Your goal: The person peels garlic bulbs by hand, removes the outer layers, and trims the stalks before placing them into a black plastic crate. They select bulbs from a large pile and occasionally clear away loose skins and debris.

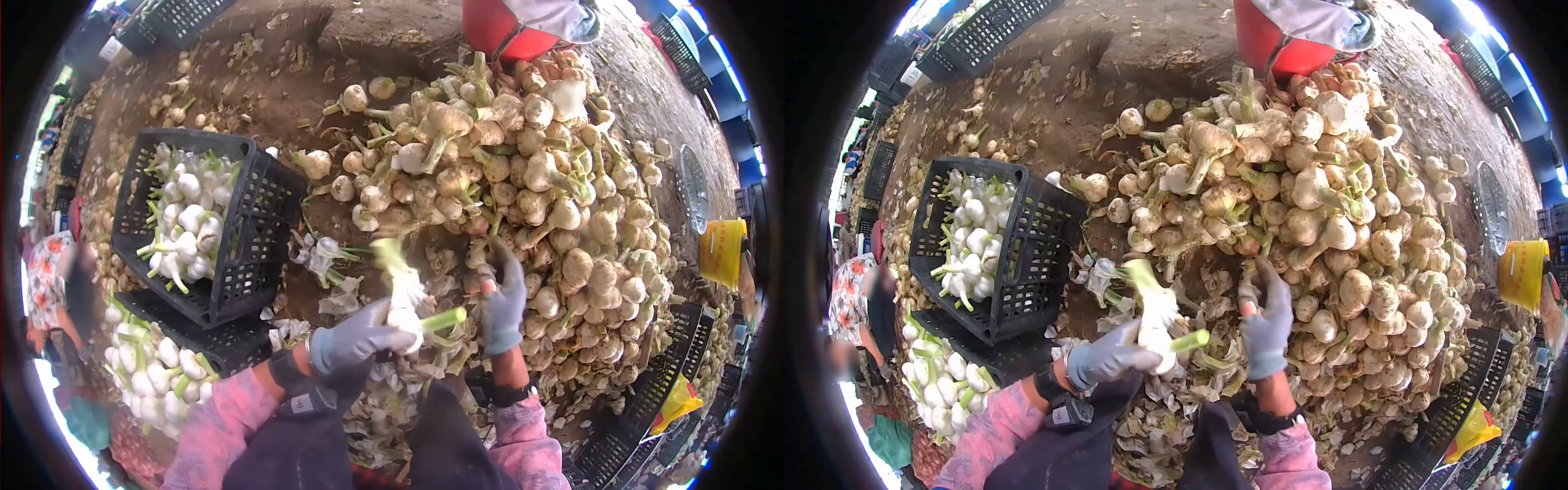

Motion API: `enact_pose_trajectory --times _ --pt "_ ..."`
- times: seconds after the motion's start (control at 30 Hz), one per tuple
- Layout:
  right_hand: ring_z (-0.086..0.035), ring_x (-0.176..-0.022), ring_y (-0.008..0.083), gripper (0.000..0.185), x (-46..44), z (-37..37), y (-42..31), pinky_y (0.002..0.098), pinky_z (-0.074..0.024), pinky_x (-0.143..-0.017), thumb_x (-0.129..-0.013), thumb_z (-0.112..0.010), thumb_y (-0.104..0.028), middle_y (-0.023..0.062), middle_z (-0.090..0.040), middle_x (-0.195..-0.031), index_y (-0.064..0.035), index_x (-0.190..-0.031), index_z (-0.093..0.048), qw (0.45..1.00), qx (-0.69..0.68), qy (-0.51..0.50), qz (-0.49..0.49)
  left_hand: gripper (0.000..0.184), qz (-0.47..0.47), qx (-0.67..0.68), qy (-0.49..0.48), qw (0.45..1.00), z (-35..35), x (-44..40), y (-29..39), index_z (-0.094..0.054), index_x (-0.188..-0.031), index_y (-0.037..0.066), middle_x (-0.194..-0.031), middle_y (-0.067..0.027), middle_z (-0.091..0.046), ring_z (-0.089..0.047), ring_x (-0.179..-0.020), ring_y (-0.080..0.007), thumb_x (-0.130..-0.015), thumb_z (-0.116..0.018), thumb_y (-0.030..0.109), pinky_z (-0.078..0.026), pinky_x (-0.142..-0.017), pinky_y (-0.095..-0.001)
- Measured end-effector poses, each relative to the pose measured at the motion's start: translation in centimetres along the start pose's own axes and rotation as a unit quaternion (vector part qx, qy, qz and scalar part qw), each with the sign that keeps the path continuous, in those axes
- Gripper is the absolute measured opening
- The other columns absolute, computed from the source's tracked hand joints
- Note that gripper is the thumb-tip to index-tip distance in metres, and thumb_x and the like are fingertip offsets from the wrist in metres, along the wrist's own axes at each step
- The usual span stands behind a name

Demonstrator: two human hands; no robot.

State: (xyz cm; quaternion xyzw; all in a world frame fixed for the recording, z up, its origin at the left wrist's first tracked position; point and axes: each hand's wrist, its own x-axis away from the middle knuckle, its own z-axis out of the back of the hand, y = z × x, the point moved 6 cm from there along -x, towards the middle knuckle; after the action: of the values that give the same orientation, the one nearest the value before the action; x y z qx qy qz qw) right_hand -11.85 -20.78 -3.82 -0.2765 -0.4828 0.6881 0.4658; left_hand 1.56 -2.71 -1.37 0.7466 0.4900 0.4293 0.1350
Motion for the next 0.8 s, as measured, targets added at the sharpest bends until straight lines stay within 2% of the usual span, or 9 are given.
enact_pose_trajectory --times 0.07,0.17,0.27,0.3,0.4,0.43,0.53,0.63,0.8 --pt "-0.061 -0.097 0.0205 0.046 2.1 -0.2 -3.2 0.0323 -0.0500 -0.086 -0.088 -0.068 -0.014 0.0127 -0.063 -0.111 -0.0063 -0.131 -0.057 0.993 -0.049 -0.101 0.048 0.043 -0.013 0.074 0.032 0.997 1.4 -0.4 -0.3 -0.044 -0.134 0.001 -0.111 -0.0121 -0.065 -0.065 -0.092 -0.0178 -0.096 -0.054 0.016 -0.052 -0.081 -0.0308" --pt "-0.061 -0.094 0.0198 0.035 5.3 -2.4 -6.4 0.0319 -0.0494 -0.085 -0.089 -0.069 -0.016 0.0130 -0.064 -0.114 -0.0064 -0.122 -0.064 0.956 -0.160 -0.237 0.071 0.026 -0.112 -0.089 0.137 0.980 1.7 -1.1 0.5 -0.058 -0.113 -0.001 -0.095 -0.0088 -0.066 -0.062 -0.081 -0.0159 -0.100 -0.045 0.017 -0.049 -0.074 -0.0312" --pt "-0.062 -0.095 0.0214 0.026 5.4 -1.8 -6.3 0.0332 -0.0482 -0.085 -0.090 -0.070 -0.023 0.0103 -0.069 -0.105 -0.0032 -0.107 -0.069 0.960 -0.186 -0.202 0.051 0.025 -0.151 -0.288 0.140 0.935 3.4 -1.5 -0.6 -0.062 -0.105 -0.002 -0.099 -0.0077 -0.067 -0.063 -0.086 -0.0107 -0.099 -0.046 0.016 -0.051 -0.075 -0.0306" --pt "-0.062 -0.095 0.0218 0.026 5.6 -1.3 -5.8 0.0334 -0.0479 -0.086 -0.090 -0.069 -0.023 0.0100 -0.069 -0.103 -0.0029 -0.107 -0.069 0.956 -0.243 -0.166 0.014 0.024 0.026 -0.380 0.161 0.910 4.8 -1.6 -1.9 -0.064 -0.098 0.001 -0.098 -0.0108 -0.067 -0.065 -0.091 -0.0164 -0.096 -0.052 0.021 -0.052 -0.077 -0.0358" --pt "-0.061 -0.096 0.0219 0.023 4.5 0.1 -6.6 0.0340 -0.0474 -0.086 -0.090 -0.067 -0.021 0.0076 -0.070 -0.098 -0.0032 -0.105 -0.069 0.967 -0.200 -0.149 0.045 0.025 0.236 -0.693 0.008 0.682 4.8 -0.5 -3.5 -0.064 -0.098 0.004 -0.103 -0.0159 -0.066 -0.065 -0.098 -0.0256 -0.088 -0.061 0.027 -0.052 -0.078 -0.0432" --pt "-0.060 -0.096 0.0218 0.023 4.4 0.2 -7.0 0.0340 -0.0474 -0.087 -0.090 -0.067 -0.021 0.0075 -0.070 -0.099 -0.0034 -0.105 -0.069 0.971 -0.165 -0.158 0.075 0.030 0.159 -0.776 0.045 0.609 4.6 0.2 -2.8 -0.065 -0.098 0.007 -0.111 -0.0179 -0.064 -0.064 -0.099 -0.0345 -0.082 -0.067 0.033 -0.051 -0.081 -0.0471" --pt "-0.061 -0.094 0.0225 0.024 4.4 0.1 -7.7 0.0335 -0.0477 -0.085 -0.089 -0.068 -0.021 0.0072 -0.069 -0.097 -0.0044 -0.106 -0.069 0.972 -0.103 -0.166 0.134 0.033 -0.017 -0.671 0.173 0.721 2.9 1.0 2.6 -0.066 -0.104 0.008 -0.113 -0.0157 -0.064 -0.064 -0.098 -0.0341 -0.080 -0.071 0.031 -0.051 -0.083 -0.0445" --pt "-0.062 -0.089 0.0226 0.025 4.4 -0.1 -8.4 0.0335 -0.0487 -0.083 -0.090 -0.068 -0.020 0.0077 -0.068 -0.094 -0.0053 -0.109 -0.069 0.966 -0.089 -0.183 0.163 0.038 -0.290 -0.506 0.166 0.796 -1.0 2.3 7.8 -0.068 -0.110 0.009 -0.108 -0.0133 -0.064 -0.064 -0.095 -0.0339 -0.077 -0.078 0.024 -0.051 -0.084 -0.0418" --pt "-0.063 -0.086 0.0239 0.023 4.6 -0.4 -10.2 0.0347 -0.0500 -0.080 -0.090 -0.067 -0.020 0.0096 -0.069 -0.096 -0.0057 -0.108 -0.070 0.950 -0.106 -0.203 0.212 0.035 -0.402 -0.564 0.079 0.717 -2.4 2.2 7.1 -0.068 -0.106 0.008 -0.103 -0.0121 -0.064 -0.064 -0.088 -0.0324 -0.072 -0.078 0.013 -0.052 -0.074 -0.0394"
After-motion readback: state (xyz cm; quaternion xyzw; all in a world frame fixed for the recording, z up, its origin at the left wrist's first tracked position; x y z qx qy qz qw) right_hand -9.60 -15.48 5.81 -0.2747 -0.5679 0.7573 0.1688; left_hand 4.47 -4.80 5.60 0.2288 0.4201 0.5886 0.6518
